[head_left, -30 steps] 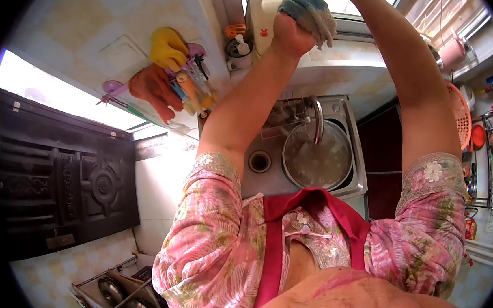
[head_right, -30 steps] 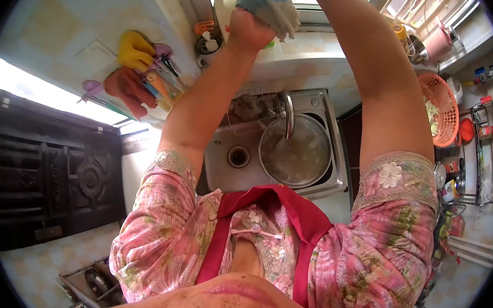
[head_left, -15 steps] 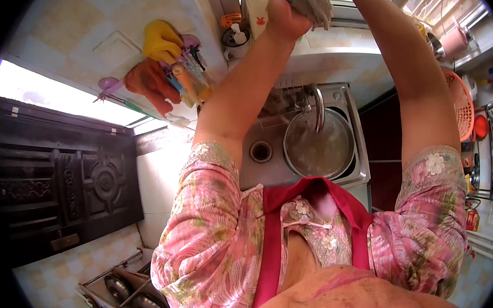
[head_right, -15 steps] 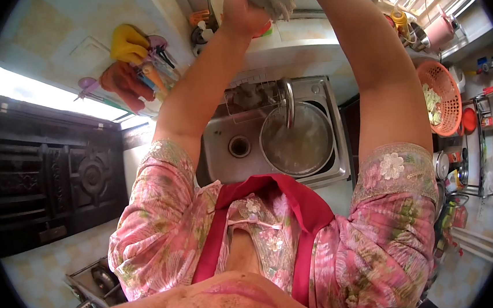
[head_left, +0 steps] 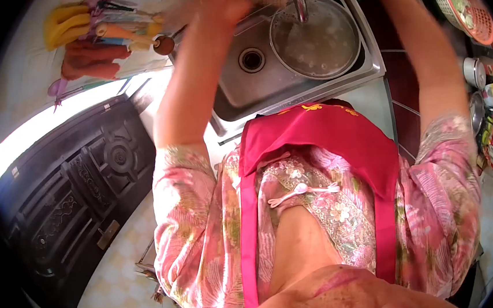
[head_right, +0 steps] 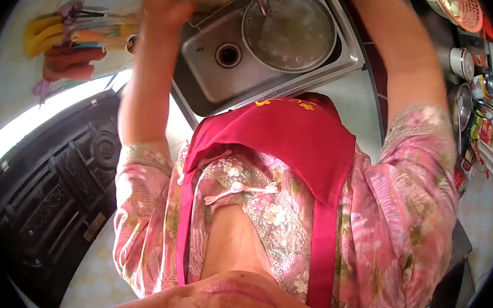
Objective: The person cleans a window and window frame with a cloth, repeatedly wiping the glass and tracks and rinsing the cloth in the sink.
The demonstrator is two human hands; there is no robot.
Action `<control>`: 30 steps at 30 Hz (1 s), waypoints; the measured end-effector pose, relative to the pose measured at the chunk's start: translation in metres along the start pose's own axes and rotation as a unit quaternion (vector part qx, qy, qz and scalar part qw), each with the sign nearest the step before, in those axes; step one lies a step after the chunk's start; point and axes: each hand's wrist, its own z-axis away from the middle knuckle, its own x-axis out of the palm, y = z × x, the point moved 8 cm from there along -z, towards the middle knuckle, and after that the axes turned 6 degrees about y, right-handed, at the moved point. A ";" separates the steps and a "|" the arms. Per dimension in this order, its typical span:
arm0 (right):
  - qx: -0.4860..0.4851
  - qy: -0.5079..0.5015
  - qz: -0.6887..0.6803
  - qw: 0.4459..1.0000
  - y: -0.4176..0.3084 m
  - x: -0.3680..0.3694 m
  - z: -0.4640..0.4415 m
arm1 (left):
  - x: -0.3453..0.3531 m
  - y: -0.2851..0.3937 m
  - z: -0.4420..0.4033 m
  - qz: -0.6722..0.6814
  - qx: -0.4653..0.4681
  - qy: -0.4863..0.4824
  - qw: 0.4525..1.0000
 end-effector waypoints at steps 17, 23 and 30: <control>0.009 -0.247 0.156 0.956 -0.012 0.203 0.258 | -0.076 -0.187 0.185 0.213 -0.227 0.608 0.731; 0.383 -0.098 -0.036 0.918 0.016 0.160 0.262 | -0.100 -0.210 0.182 0.363 -0.293 0.285 0.837; 0.475 0.128 -0.306 0.815 -0.030 0.125 0.246 | -0.166 -0.202 0.196 0.172 -0.276 0.559 0.763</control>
